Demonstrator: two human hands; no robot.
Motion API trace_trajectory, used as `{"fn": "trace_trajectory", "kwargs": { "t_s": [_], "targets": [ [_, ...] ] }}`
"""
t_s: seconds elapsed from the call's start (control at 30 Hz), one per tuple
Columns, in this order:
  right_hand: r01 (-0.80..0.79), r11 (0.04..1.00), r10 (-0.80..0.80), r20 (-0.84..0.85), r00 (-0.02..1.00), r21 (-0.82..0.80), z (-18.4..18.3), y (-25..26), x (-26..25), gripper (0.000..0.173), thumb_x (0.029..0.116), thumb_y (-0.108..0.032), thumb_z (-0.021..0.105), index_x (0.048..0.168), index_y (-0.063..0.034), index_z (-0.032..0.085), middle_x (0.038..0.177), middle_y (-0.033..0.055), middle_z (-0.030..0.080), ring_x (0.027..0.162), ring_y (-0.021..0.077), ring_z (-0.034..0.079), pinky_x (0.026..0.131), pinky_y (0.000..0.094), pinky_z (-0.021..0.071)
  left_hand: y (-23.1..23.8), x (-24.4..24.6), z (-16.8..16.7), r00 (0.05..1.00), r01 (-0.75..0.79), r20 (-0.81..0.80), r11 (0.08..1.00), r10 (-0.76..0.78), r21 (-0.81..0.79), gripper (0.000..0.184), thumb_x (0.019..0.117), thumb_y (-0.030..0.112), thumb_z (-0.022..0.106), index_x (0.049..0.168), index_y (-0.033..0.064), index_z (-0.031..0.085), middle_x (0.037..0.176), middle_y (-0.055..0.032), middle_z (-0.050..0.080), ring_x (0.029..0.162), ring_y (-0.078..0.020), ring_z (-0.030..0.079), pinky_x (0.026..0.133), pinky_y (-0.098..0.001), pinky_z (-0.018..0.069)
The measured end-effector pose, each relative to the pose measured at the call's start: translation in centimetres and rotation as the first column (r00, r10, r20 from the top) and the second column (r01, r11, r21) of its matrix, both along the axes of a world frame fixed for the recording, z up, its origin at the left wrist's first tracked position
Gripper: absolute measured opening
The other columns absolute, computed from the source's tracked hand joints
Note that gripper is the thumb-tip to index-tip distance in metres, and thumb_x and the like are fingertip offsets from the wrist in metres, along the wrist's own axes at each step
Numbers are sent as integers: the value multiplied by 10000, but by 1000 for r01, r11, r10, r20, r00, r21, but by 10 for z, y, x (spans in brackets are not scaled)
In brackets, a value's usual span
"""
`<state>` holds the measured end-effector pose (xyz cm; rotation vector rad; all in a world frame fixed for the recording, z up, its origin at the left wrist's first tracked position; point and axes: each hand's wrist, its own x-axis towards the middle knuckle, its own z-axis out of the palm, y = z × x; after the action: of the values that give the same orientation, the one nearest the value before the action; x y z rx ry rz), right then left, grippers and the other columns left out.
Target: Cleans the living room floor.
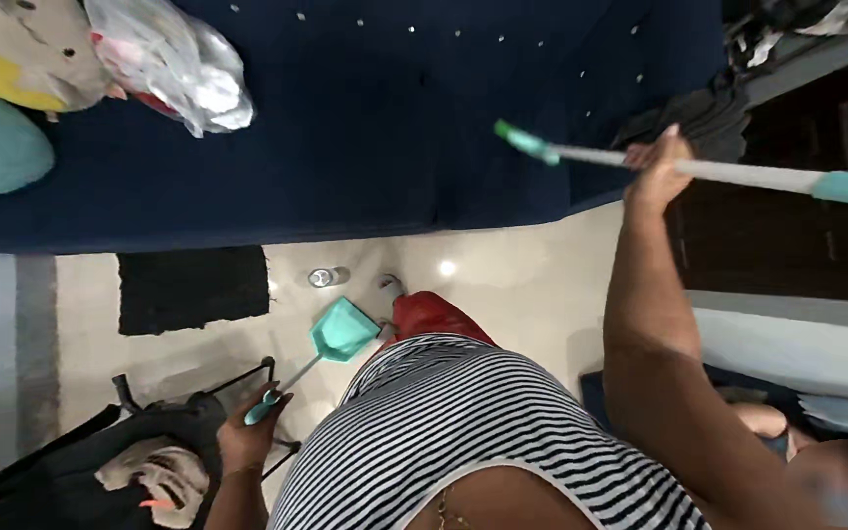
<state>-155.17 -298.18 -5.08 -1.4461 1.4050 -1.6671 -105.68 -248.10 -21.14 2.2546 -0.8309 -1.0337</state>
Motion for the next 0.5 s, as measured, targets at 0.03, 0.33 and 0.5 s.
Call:
{"fn": "trace_trajectory", "kwargs": {
  "t_s": [0.03,0.33,0.5],
  "targets": [
    [44,996,-47,35,998,82,-11,1,5,350,1070,-128,444,738,-111,550,542,-46,560,507,115,598,622,351,591,0,-3,6,1000,-18,6,1000,18,-1,396,849,33,796,1220,-57,688,1098,-248,716,1009,-319,703,970,-510,532],
    [40,998,-49,186,981,49,71,-61,7,325,1055,-158,540,734,-139,491,467,-59,452,399,106,515,491,324,559,-8,-60,33,976,-197,93,980,199,-32,412,840,9,788,1226,-77,673,1112,-254,708,998,-287,701,960,-473,542],
    [-289,914,340,149,929,-284,94,-157,1,407,1089,-96,325,719,-135,491,518,-31,525,477,150,601,601,431,623,-47,-117,56,927,-349,140,937,347,-13,416,863,49,773,1242,-80,659,1145,-257,697,1023,-274,692,975,-460,536]
  ]
}}
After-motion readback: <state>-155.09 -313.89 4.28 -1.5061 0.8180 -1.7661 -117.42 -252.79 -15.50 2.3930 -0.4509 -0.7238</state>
